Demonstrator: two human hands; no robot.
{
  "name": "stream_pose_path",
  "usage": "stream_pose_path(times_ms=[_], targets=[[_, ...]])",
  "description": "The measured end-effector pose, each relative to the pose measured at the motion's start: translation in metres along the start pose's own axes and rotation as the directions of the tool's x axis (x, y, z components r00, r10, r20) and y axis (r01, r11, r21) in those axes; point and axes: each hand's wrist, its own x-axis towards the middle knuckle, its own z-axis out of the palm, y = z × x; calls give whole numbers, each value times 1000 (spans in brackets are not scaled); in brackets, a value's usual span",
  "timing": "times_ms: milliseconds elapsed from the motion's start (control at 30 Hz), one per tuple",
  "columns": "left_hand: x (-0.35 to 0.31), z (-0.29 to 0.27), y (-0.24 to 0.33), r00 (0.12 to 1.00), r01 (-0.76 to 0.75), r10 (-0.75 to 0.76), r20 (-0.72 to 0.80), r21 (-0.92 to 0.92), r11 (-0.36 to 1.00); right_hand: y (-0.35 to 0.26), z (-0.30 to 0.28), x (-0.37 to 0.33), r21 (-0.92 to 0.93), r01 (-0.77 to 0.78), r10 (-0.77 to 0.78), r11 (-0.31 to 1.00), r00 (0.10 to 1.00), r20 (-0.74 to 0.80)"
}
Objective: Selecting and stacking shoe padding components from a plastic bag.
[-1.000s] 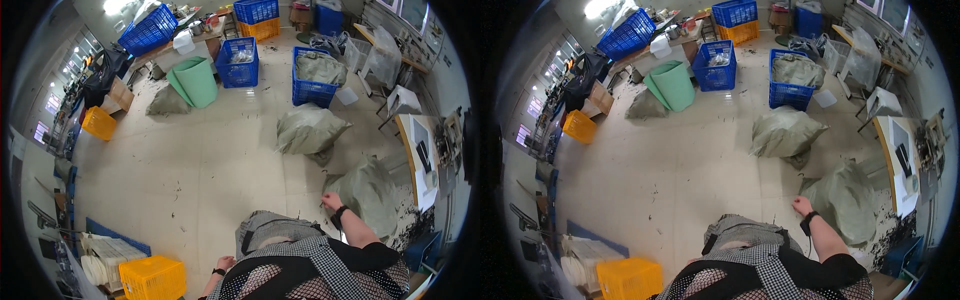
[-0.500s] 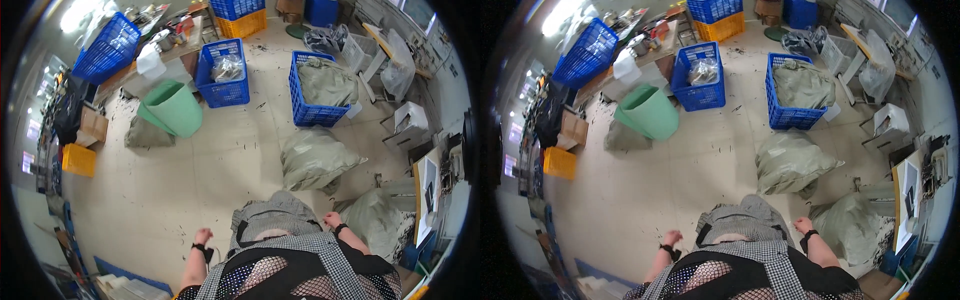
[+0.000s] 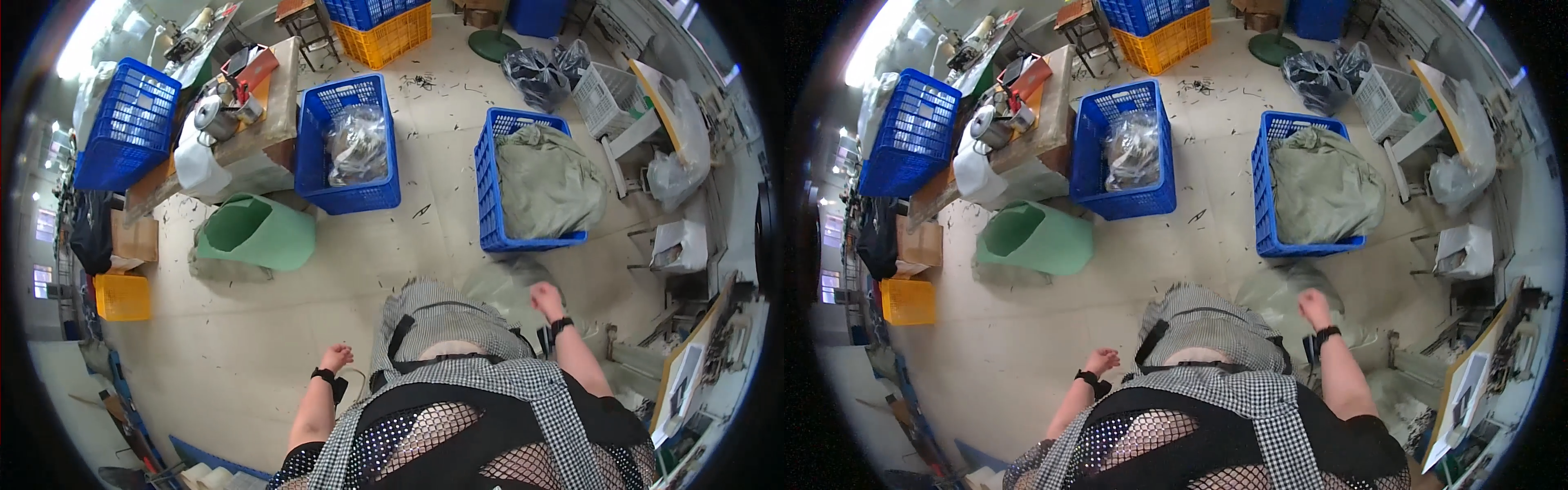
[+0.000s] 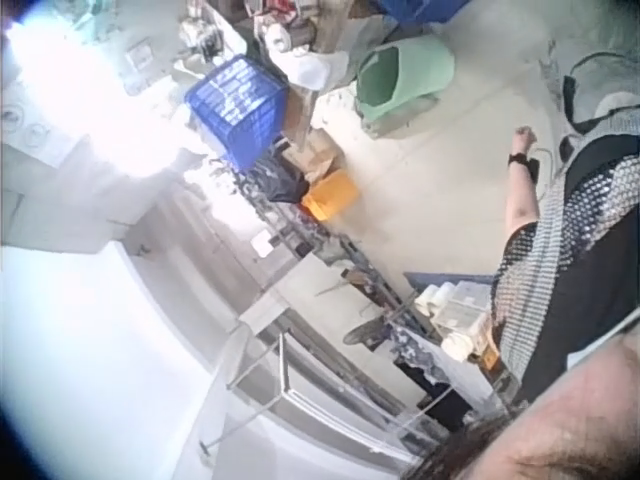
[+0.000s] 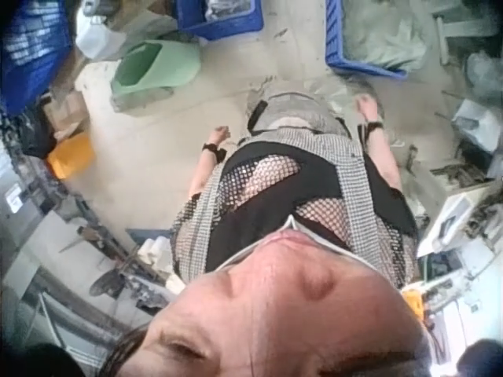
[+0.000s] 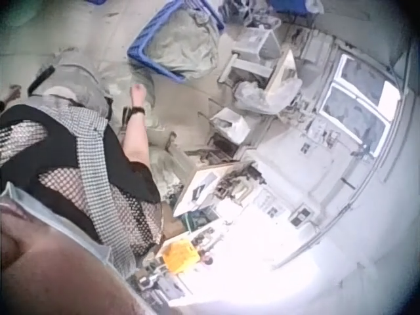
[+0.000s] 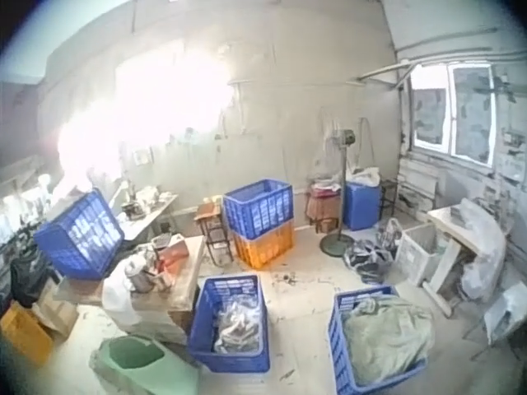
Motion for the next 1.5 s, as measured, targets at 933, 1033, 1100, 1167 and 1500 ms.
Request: stream_pose_path(times_ms=[933,1033,1100,1167,1500], targets=[[359,102,654,969,-247,247,-21,-177,953,-348,-74,512,-700,-96,354,708,906,233],[380,115,693,974,-212,219,57,-112,971,-325,-104,649,-678,326,-219,659,945,242],[403,123,715,972,-228,231,37,-73,971,-471,-104,687,-275,-31,44,961,998,42],[425,143,748,970,-231,232,69,-32,973,-533,-114,737,-118,31,-33,992,999,-12],[492,164,788,978,-192,186,95,56,980,-663,-40,849,-284,83,12,955,948,317]])
